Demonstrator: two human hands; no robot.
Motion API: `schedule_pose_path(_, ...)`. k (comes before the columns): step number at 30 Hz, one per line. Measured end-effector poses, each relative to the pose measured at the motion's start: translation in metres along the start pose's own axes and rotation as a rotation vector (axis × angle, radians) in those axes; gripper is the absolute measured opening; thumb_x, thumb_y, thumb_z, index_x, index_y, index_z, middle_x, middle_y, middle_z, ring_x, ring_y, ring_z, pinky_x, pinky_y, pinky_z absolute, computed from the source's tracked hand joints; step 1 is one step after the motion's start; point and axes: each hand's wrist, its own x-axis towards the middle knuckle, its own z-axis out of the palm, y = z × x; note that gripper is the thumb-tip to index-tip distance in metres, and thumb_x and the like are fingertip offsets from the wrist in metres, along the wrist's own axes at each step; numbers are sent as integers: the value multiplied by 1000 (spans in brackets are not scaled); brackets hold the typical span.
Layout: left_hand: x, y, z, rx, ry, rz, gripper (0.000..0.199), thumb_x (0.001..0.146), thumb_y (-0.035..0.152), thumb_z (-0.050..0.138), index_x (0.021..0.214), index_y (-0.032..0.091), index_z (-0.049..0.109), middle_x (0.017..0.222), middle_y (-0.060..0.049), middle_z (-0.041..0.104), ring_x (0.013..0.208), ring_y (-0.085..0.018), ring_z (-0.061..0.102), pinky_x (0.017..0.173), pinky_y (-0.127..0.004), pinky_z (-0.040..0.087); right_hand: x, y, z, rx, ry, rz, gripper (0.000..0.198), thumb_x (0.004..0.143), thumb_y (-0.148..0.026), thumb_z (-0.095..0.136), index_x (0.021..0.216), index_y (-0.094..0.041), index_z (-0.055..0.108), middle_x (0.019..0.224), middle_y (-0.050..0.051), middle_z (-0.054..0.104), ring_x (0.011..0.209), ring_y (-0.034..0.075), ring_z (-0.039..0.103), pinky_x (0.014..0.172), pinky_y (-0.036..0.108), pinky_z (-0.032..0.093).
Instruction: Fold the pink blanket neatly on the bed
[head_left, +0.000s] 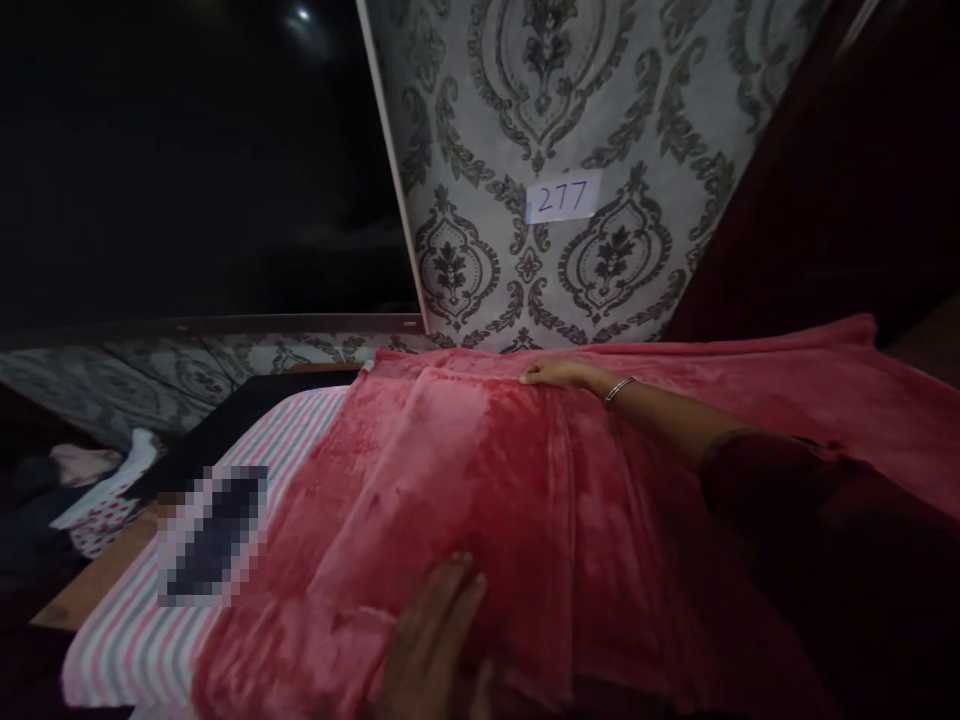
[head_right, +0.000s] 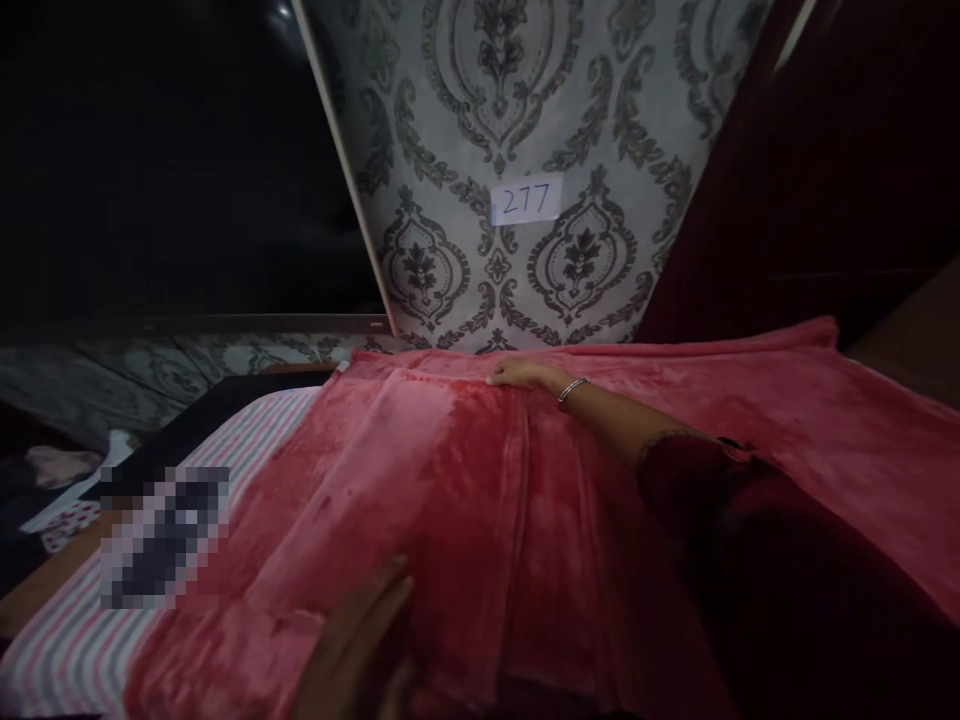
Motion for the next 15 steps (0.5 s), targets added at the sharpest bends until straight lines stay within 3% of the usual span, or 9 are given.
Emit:
schedule_pose_path(4,19,56,34,19,-269,-16,64,75,27,68,138,21,58,126,-14,65,115,-34,58,97,-49,49,-26,10,2,54,66,76,32,72,-46,72,68,-17,60,57,-5,49,53,10,40,50,22,32)
schedule_pose_path(7,27,73,41,75,-405,-85,63,73,21,69,135,21,62,114,-13,66,103,-33,59,89,-49,49,-31,11,13,95,150,101,20,72,-32,73,83,-16,67,69,-2,61,61,11,50,57,21,41)
schedule_pose_path(11,24,67,39,64,-404,-89,71,72,5,57,141,20,58,121,-13,64,110,-31,56,97,-46,47,-26,5,21,131,275,110,24,70,-16,71,94,-15,71,79,0,68,70,13,57,63,19,45)
schedule_pose_path(15,23,62,40,56,-268,-85,66,75,0,49,136,21,62,121,-11,65,111,-26,59,98,-40,50,-21,-3,16,152,352,111,21,74,-13,66,94,-14,73,81,1,71,69,13,59,65,20,47)
